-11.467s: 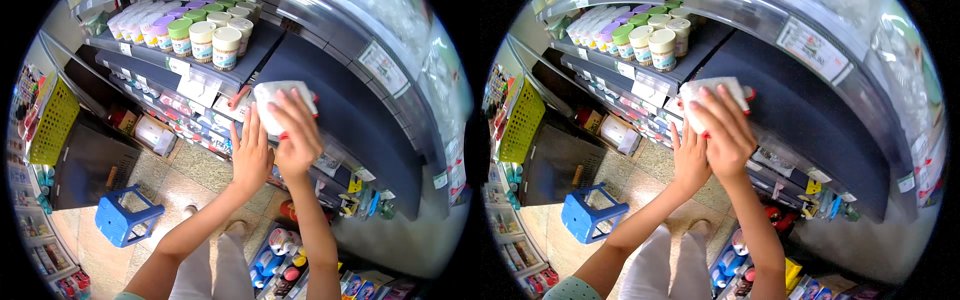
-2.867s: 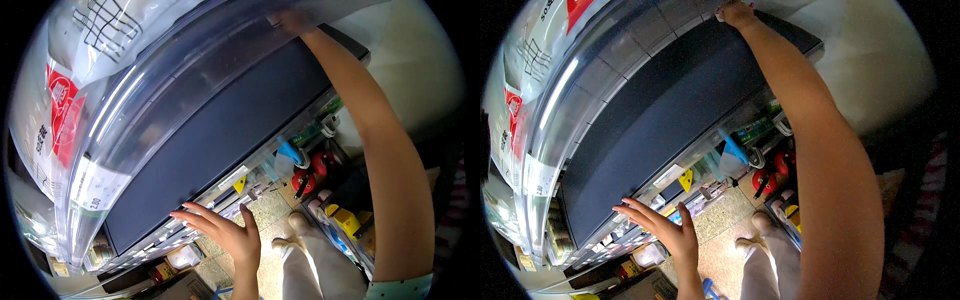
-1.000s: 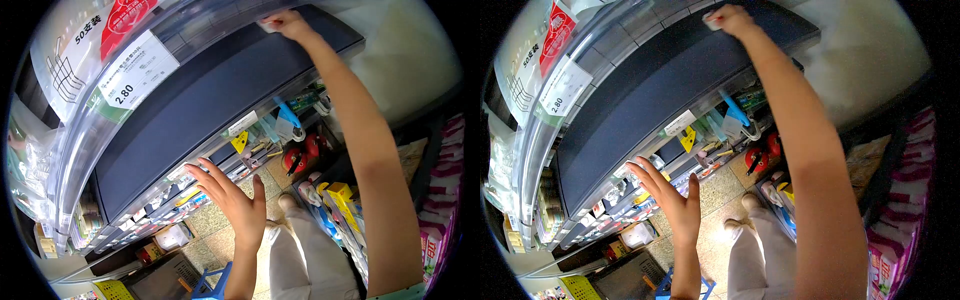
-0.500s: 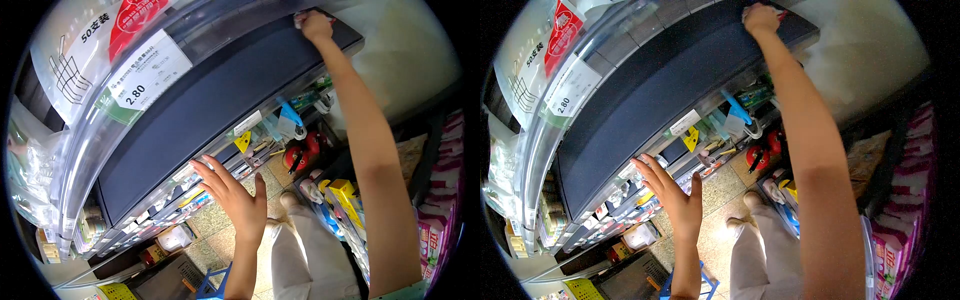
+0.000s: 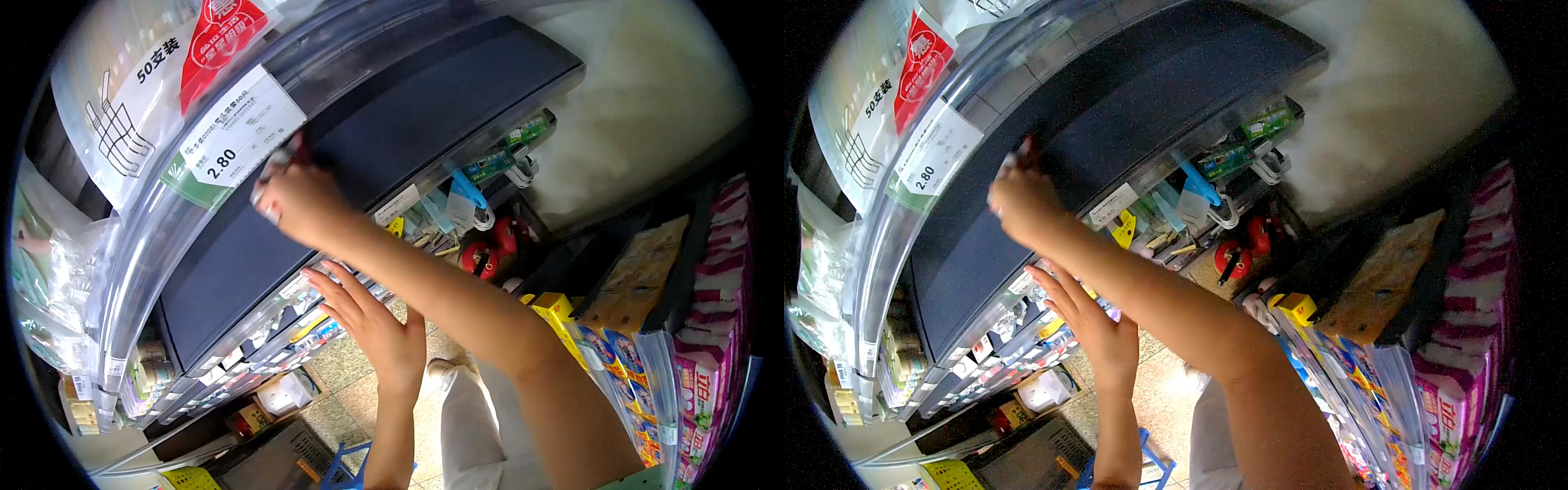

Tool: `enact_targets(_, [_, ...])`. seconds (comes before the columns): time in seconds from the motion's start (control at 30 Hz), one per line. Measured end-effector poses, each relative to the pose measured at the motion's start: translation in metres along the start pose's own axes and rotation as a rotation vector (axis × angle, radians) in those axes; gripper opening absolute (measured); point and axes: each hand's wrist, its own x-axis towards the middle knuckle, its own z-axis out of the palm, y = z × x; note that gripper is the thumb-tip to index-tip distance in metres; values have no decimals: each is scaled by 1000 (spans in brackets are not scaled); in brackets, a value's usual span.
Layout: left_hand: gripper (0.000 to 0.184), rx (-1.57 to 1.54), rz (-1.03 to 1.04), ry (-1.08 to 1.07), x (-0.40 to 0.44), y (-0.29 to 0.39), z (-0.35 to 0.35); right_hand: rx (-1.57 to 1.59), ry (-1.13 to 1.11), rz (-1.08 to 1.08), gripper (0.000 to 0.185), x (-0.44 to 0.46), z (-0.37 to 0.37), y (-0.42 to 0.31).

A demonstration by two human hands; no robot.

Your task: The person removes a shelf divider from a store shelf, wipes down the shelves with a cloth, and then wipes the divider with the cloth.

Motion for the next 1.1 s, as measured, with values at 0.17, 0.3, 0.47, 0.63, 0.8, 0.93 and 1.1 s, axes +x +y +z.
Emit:
enact_targets(0.17, [104, 8, -18, 8, -1, 3, -1, 185, -242, -140, 17, -12, -15, -3])
enact_targets(0.3, [103, -1, -14, 7, -1, 10, 0, 54, -198, -124, 22, 4, -59, 52])
enact_targets(0.47, [103, -12, 5, 10, -2, 16, -1, -180, 18, 148, 23, 30, -162, 168])
enact_targets(0.63, [104, -26, -9, -6, -7, 17, -4, -583, 237, 532, 28, 30, -242, 236])
enact_targets(0.8, [102, -39, -25, 6, -13, 12, -12, -822, 299, 750, 29, 20, -270, 214])
enact_targets(0.93, [101, -34, -41, 15, -19, 5, -21, -987, 250, 777, 28, 20, -254, 190])
enact_targets(1.1, [100, -37, -79, 21, -26, -2, -28, -1200, 145, 685, 24, 16, -212, 147])
